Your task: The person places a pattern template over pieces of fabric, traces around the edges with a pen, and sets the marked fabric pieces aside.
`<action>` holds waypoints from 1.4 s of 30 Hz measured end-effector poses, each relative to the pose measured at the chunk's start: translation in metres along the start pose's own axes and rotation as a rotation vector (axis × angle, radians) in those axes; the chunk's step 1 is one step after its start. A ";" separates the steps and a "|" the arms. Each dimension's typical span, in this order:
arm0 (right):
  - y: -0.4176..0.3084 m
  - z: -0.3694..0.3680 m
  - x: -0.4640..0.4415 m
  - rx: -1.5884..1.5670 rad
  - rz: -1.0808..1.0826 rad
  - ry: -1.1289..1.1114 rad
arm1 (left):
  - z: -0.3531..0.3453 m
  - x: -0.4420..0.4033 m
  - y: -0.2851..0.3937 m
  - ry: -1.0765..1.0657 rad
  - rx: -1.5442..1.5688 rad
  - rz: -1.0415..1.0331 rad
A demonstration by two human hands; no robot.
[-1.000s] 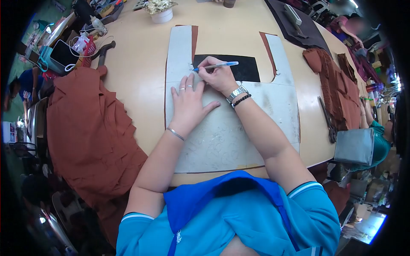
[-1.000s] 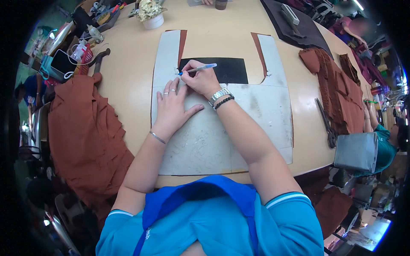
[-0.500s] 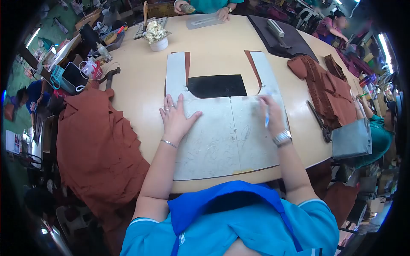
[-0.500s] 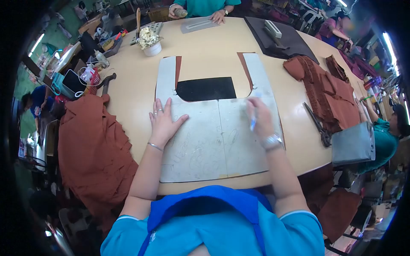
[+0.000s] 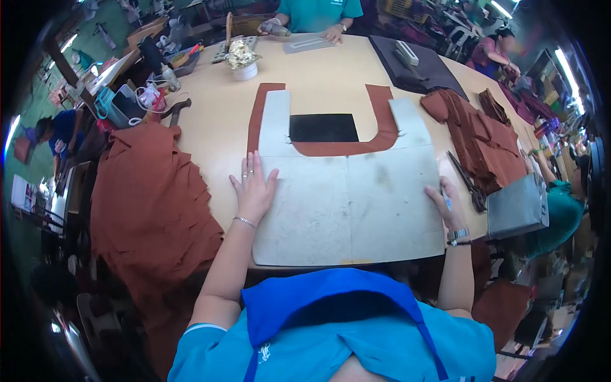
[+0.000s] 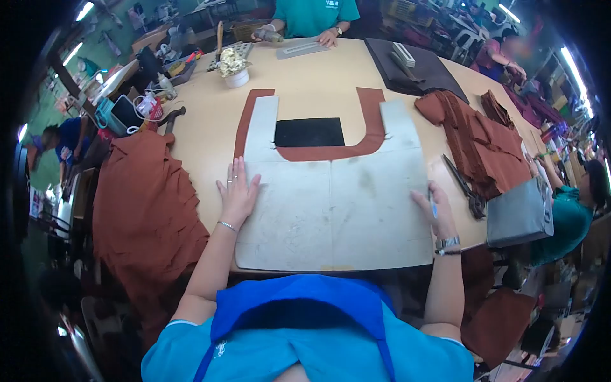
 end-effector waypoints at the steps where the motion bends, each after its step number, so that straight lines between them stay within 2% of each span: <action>1: -0.013 0.017 0.005 0.128 0.097 0.095 | -0.006 -0.003 -0.010 0.052 -0.019 0.059; 3: -0.039 0.056 0.019 0.380 0.287 0.287 | -0.010 -0.003 -0.023 0.077 -0.087 0.145; 4: -0.045 0.073 0.027 0.219 0.266 0.346 | -0.006 -0.002 -0.019 0.054 -0.134 0.171; 5: -0.038 0.103 0.028 0.234 0.293 0.436 | -0.003 -0.001 -0.017 0.031 -0.180 0.195; 6: -0.033 0.119 0.032 -0.038 0.269 0.479 | 0.002 0.001 -0.012 0.063 -0.155 0.166; 7: -0.012 0.154 0.029 -0.111 0.271 0.557 | 0.005 0.003 -0.007 0.095 -0.128 0.137; 10: -0.009 0.199 0.033 -0.031 0.382 0.775 | 0.015 0.006 0.006 0.099 0.027 -0.005; 11: -0.022 0.202 0.039 0.444 0.444 0.951 | 0.019 0.007 0.010 0.087 0.089 -0.064; 14: -0.068 0.148 0.054 0.910 0.578 1.195 | 0.029 0.011 -0.005 0.114 0.565 0.106; 15: -0.078 0.121 0.053 0.972 0.628 1.143 | 0.035 0.009 -0.019 0.227 0.743 0.022; 16: -0.063 0.106 0.033 0.879 0.669 0.978 | 0.050 0.012 -0.028 0.286 0.891 -0.020; 17: -0.043 0.088 0.013 0.780 0.702 0.808 | 0.068 0.014 -0.050 0.338 0.887 0.050; 18: -0.038 0.058 0.001 0.743 0.676 0.634 | 0.095 0.020 -0.071 0.446 0.952 0.025; 19: -0.034 0.022 -0.007 0.703 0.648 0.457 | 0.118 0.023 -0.116 0.367 0.801 0.137; 20: -0.033 -0.006 -0.009 0.703 0.640 0.374 | 0.149 0.034 -0.151 0.556 0.910 0.094; 21: -0.031 -0.033 -0.011 0.701 0.636 0.286 | 0.171 0.043 -0.217 0.572 0.840 0.115; 22: -0.027 -0.055 -0.014 0.697 0.633 0.195 | 0.187 0.056 -0.304 0.656 1.018 0.181; 23: -0.021 -0.068 -0.018 0.698 0.623 0.155 | 0.220 0.087 -0.362 0.735 1.038 0.326; 24: -0.013 -0.080 -0.020 0.697 0.613 0.105 | 0.258 0.122 -0.398 0.783 0.967 0.375; 26: -0.001 -0.104 -0.024 0.693 0.604 0.017 | 0.298 0.203 -0.397 0.764 1.193 0.649; 27: 0.001 -0.105 -0.025 0.692 0.609 -0.015 | 0.310 0.247 -0.471 0.698 1.249 0.632; 31: 0.017 -0.106 -0.037 0.708 0.577 -0.062 | 0.304 0.414 -0.473 0.860 1.160 0.923; 35: 0.022 -0.106 -0.039 0.786 0.592 -0.059 | 0.248 0.541 -0.479 0.956 1.091 1.140; 36: 0.021 -0.105 -0.038 0.814 0.594 -0.048 | 0.230 0.574 -0.489 0.978 1.071 1.162; 38: 0.021 -0.106 -0.037 0.796 0.600 -0.052 | 0.180 0.680 -0.553 1.053 1.079 1.157; 39: 0.022 -0.106 -0.038 0.798 0.598 -0.049 | 0.172 0.708 -0.543 1.016 0.829 1.229; 40: 0.021 -0.105 -0.038 0.800 0.595 -0.042 | 0.158 0.728 -0.522 1.030 0.810 1.321; 41: 0.022 -0.106 -0.038 0.805 0.587 -0.051 | 0.156 0.739 -0.490 1.035 0.626 1.394; 42: 0.022 -0.105 -0.038 0.811 0.577 -0.053 | 0.147 0.759 -0.469 1.120 0.494 1.575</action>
Point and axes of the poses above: each hand's wrist, its own x-axis away from the middle knuckle, its own z-axis out of the back of the hand, y = z × x, the point moved 8 cm from there along -x, towards the middle knuckle
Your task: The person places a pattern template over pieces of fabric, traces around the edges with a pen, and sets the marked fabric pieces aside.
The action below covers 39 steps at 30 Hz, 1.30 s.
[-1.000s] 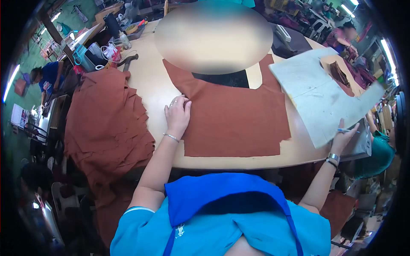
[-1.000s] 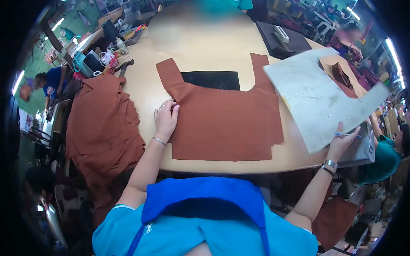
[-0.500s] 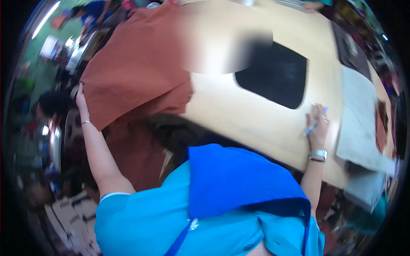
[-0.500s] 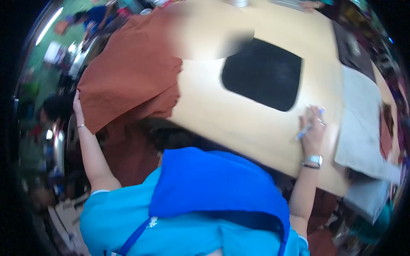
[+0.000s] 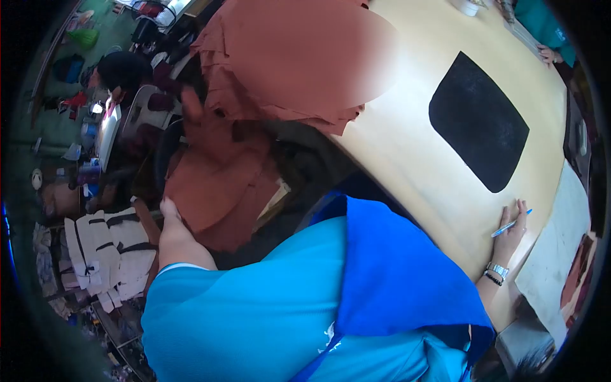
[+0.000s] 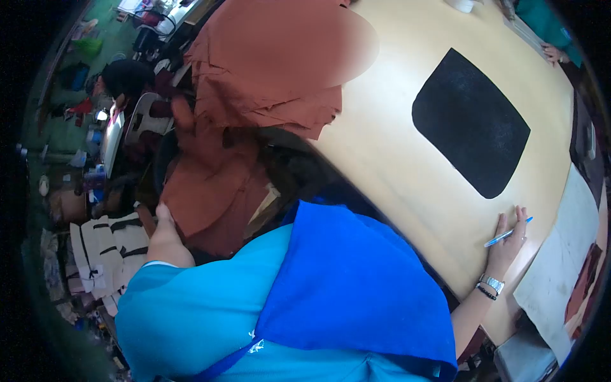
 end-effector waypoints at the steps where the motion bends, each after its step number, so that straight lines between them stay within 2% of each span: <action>1: 0.000 0.001 0.000 0.005 -0.010 -0.004 | 0.004 0.011 -0.002 0.087 -0.171 -0.001; 5: 0.003 0.002 0.000 0.041 -0.029 0.010 | 0.004 0.080 0.055 0.443 -0.841 -0.027; 7: 0.004 0.001 0.002 -0.005 -0.024 0.014 | -0.078 0.091 0.125 0.177 -0.717 -0.521; 8: 0.004 0.000 0.002 0.003 -0.036 0.011 | -0.121 0.134 0.175 0.182 -0.609 -0.809; 9: 0.003 0.001 0.002 0.011 -0.045 0.006 | -0.163 0.178 0.224 0.066 -0.421 -1.060; 11: 0.002 0.002 0.003 0.025 -0.065 0.004 | -0.234 0.276 0.309 -0.093 -0.438 -1.467; 14: -0.002 0.003 0.003 0.034 -0.079 0.002 | -0.305 0.378 0.360 -0.202 -0.500 -1.869; 20: 0.002 0.004 0.003 0.018 -0.084 0.014 | -0.360 0.390 0.374 -0.612 -0.640 -1.933; 21: -0.001 0.006 0.003 0.015 -0.098 0.008 | -0.349 0.404 0.383 -0.613 -0.524 -1.944; 24: -0.002 0.007 0.003 -0.084 -0.077 0.022 | -0.364 0.373 0.383 -0.983 -0.287 -1.439; 25: -0.003 0.008 0.003 -0.079 -0.061 0.034 | -0.365 0.369 0.387 -0.948 -0.158 -1.423; 28: -0.004 0.008 0.004 -0.073 -0.040 0.059 | -0.378 0.354 0.398 -0.979 -0.221 -1.092; 29: -0.003 0.008 0.004 -0.077 -0.056 0.061 | -0.379 0.364 0.404 -1.030 -0.143 -1.064; 33: -0.004 0.010 0.004 -0.055 -0.051 0.076 | -0.389 0.389 0.433 -0.941 0.128 -1.161; 36: -0.012 0.018 0.002 -0.092 -0.032 0.190 | -0.345 0.467 0.463 -0.571 0.262 -1.578; 37: -0.037 0.028 -0.001 -0.121 0.076 0.271 | -0.333 0.503 0.467 -0.488 0.330 -1.773; 39: -0.101 0.038 -0.020 -0.272 0.200 0.229 | -0.331 0.572 0.458 -0.559 0.328 -1.952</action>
Point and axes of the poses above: each hand's wrist, its own x-axis away from the middle knuckle, its own z-axis out of the back of the hand, y = z × x, the point moved 8 cm from there along -x, towards the middle knuckle
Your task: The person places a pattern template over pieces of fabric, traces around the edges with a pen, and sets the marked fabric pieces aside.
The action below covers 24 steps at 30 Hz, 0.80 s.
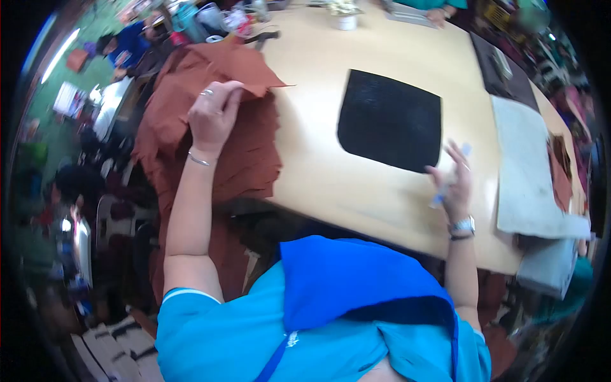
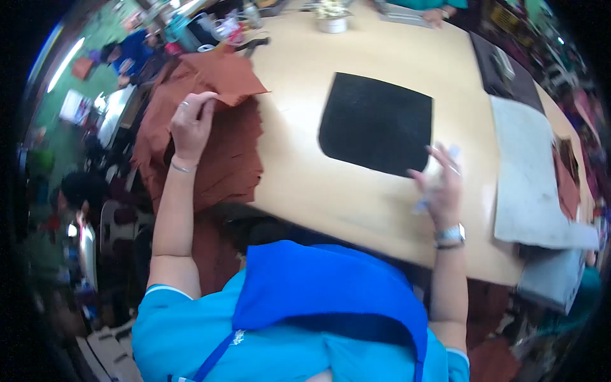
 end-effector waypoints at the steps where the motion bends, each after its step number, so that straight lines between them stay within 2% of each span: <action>1: -0.039 -0.008 -0.017 -0.068 0.126 -0.018 | -0.018 -0.005 0.032 -0.040 0.020 -0.091; 3: -0.100 -0.023 -0.038 -0.171 0.316 -0.033 | -0.054 -0.009 0.097 -0.122 0.167 -0.232; 4: -0.121 -0.032 -0.043 -0.121 0.351 -0.018 | -0.070 -0.006 0.127 -0.171 0.219 -0.275; 7: -0.121 -0.065 -0.053 -0.079 0.354 -0.108 | -0.092 0.016 0.177 -0.205 0.408 -0.320; 8: -0.114 -0.059 -0.055 -0.033 0.361 -0.095 | -0.092 0.018 0.180 -0.195 0.500 -0.220; 9: -0.106 -0.047 -0.056 -0.063 0.362 -0.027 | -0.094 0.027 0.177 -0.215 0.466 -0.180; 11: -0.085 -0.025 -0.056 0.017 0.290 -0.035 | -0.097 0.050 0.161 -0.257 0.392 -0.090; 15: -0.066 0.027 -0.049 0.010 0.322 0.049 | -0.087 0.082 0.144 -0.439 0.379 0.096; 20: -0.091 0.081 -0.046 -0.085 0.237 -0.171 | -0.037 0.054 0.136 -0.528 0.630 0.502; 21: -0.099 0.097 -0.049 -0.118 0.211 -0.211 | -0.023 0.042 0.136 -0.486 0.765 0.493; 22: -0.105 0.117 -0.053 -0.203 0.217 -0.186 | -0.013 0.034 0.133 -0.609 0.853 0.467; 23: -0.111 0.137 -0.056 -0.288 0.223 -0.160 | 0.000 0.019 0.143 -0.813 1.082 0.664; 24: -0.117 0.153 -0.060 -0.320 0.200 -0.159 | 0.010 0.000 0.153 -1.046 1.080 0.496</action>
Point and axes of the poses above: each hand's wrist, its own x-axis away from the middle knuckle, its own z-axis out of the back of the hand, y = z × x, the point moved 8 cm from there along -x, towards the middle knuckle
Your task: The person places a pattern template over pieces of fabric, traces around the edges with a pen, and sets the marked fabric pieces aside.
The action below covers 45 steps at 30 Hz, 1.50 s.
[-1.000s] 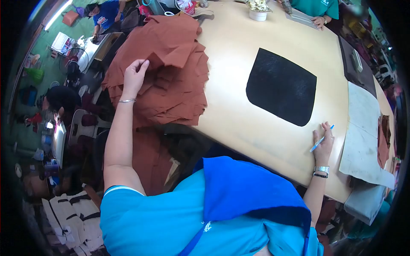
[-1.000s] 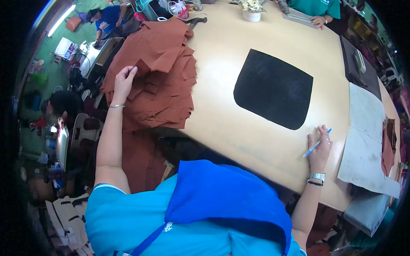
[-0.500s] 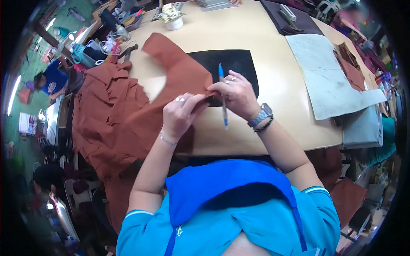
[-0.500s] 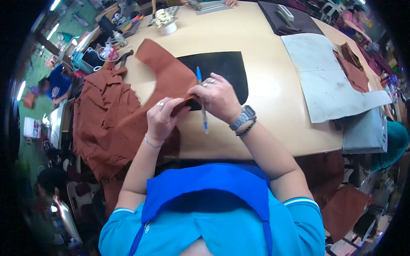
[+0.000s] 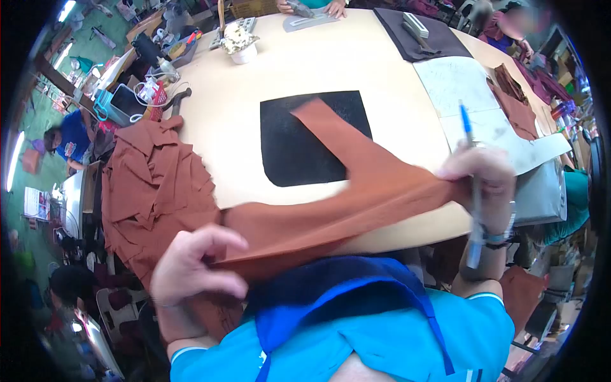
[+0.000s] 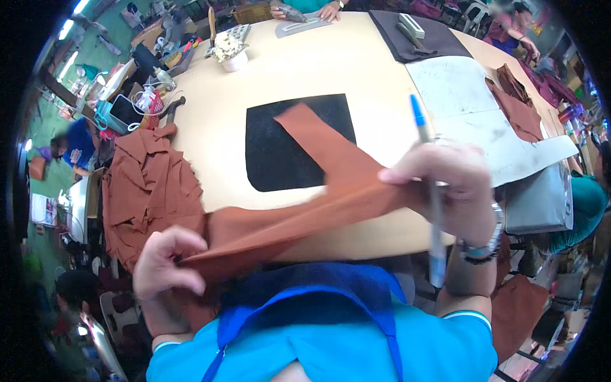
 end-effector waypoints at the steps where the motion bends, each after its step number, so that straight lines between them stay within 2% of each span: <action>1: -0.007 0.012 -0.002 -0.032 -0.017 0.008 | 0.002 -0.004 0.010 -0.240 -0.105 0.004; 2: 0.001 0.019 -0.004 -0.082 -0.103 -0.055 | 0.010 -0.013 0.009 -0.301 -0.200 0.043; 3: 0.011 0.027 -0.006 0.075 -0.188 -0.029 | 0.018 -0.024 0.007 -0.361 -0.297 0.082; 4: 0.020 0.034 -0.017 0.190 -0.222 -0.002 | 0.037 -0.044 0.000 -0.253 -0.559 -0.049; 5: 0.047 0.042 -0.028 0.255 -0.274 -0.011 | 0.061 -0.066 -0.018 -0.137 -0.613 0.027; 6: 0.072 0.044 -0.045 0.179 -0.190 0.008 | 0.087 -0.095 -0.033 -0.045 -0.705 0.148; 7: 0.097 0.046 -0.061 0.214 -0.174 -0.058 | 0.110 -0.126 -0.042 0.056 -0.661 0.080; 8: 0.113 0.049 -0.073 0.373 -0.255 -0.085 | 0.121 -0.152 -0.033 0.157 -0.625 0.145; 9: 0.149 0.050 -0.084 0.261 -0.228 -0.041 | 0.145 -0.190 -0.043 0.202 -0.608 -0.033; 10: 0.184 0.058 -0.099 0.328 -0.279 -0.007 | 0.156 -0.216 -0.030 0.337 -0.563 -0.069; 11: 0.206 0.065 -0.112 0.154 -0.344 0.061 | 0.176 -0.244 -0.021 0.421 -0.596 -0.155; 12: 0.231 0.081 -0.124 0.030 -0.375 0.243 | 0.187 -0.259 0.003 0.570 -0.673 -0.288; 13: 0.208 0.102 -0.134 0.285 -0.143 0.478 | 0.193 -0.265 0.025 0.668 -0.436 -0.371; 14: 0.193 0.112 -0.139 0.286 -0.093 0.565 | 0.197 -0.260 0.057 0.818 -0.475 -0.601; 15: 0.172 0.127 -0.143 0.286 -0.045 0.649 | 0.194 -0.249 0.083 0.915 -0.289 -0.708; 16: 0.149 0.131 -0.138 0.131 -0.105 0.638 | 0.197 -0.240 0.103 1.024 -0.326 -0.808; 17: 0.127 0.131 -0.132 0.085 0.049 0.658 | 0.185 -0.218 0.121 1.052 -0.337 -0.860; 18: 0.106 0.131 -0.125 0.043 0.203 0.665 | 0.177 -0.203 0.128 1.065 -0.317 -0.898; 19: 0.119 0.137 -0.121 0.036 0.161 0.685 | 0.170 -0.190 0.129 1.078 -0.297 -0.938; 21: 0.122 0.134 -0.093 0.191 0.203 0.657 | 0.151 -0.179 0.104 1.053 -0.423 -0.984; 23: 0.144 0.114 -0.067 0.200 0.169 0.604 | 0.114 -0.162 0.079 1.008 -0.565 -1.045; 24: 0.157 0.099 -0.051 0.205 0.150 0.580 | 0.101 -0.163 0.055 1.000 -0.753 -1.004; 25: 0.176 0.084 -0.034 0.044 0.029 0.564 | 0.093 -0.169 0.021 0.925 -0.667 -0.929; 26: 0.176 0.069 -0.017 0.246 -0.042 0.520 | 0.075 -0.172 -0.004 0.858 -0.778 -0.818; 28: 0.224 0.038 0.024 0.098 -0.195 0.463 | 0.054 -0.177 -0.065 0.717 -0.759 -0.756; 29: 0.228 0.023 0.042 0.229 -0.223 0.408 | 0.042 -0.173 -0.092 0.691 -0.758 -0.668; 32: 0.239 -0.017 0.094 0.291 -0.305 0.265 | 0.006 -0.158 -0.142 0.540 -0.879 -0.537; 35: 0.231 -0.037 0.135 0.209 -0.489 0.186 | -0.016 -0.131 -0.160 0.465 -0.897 -0.447; 38: 0.209 -0.047 0.166 0.241 -0.465 0.171 | -0.029 -0.103 -0.165 0.401 -0.903 -0.410; 42: 0.165 -0.054 0.186 0.322 -0.446 0.032 | -0.040 -0.065 -0.165 0.365 -0.935 -0.361; 45: 0.144 -0.012 0.199 0.530 -0.432 0.282 | -0.041 -0.043 -0.174 0.360 -0.884 -0.325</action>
Point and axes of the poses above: each hand's wrist, its own x-axis away from the middle knuckle, its own z-axis out of the back of the hand, y = z × x, the point moved 8 cm from there along -x, towards the middle knuckle
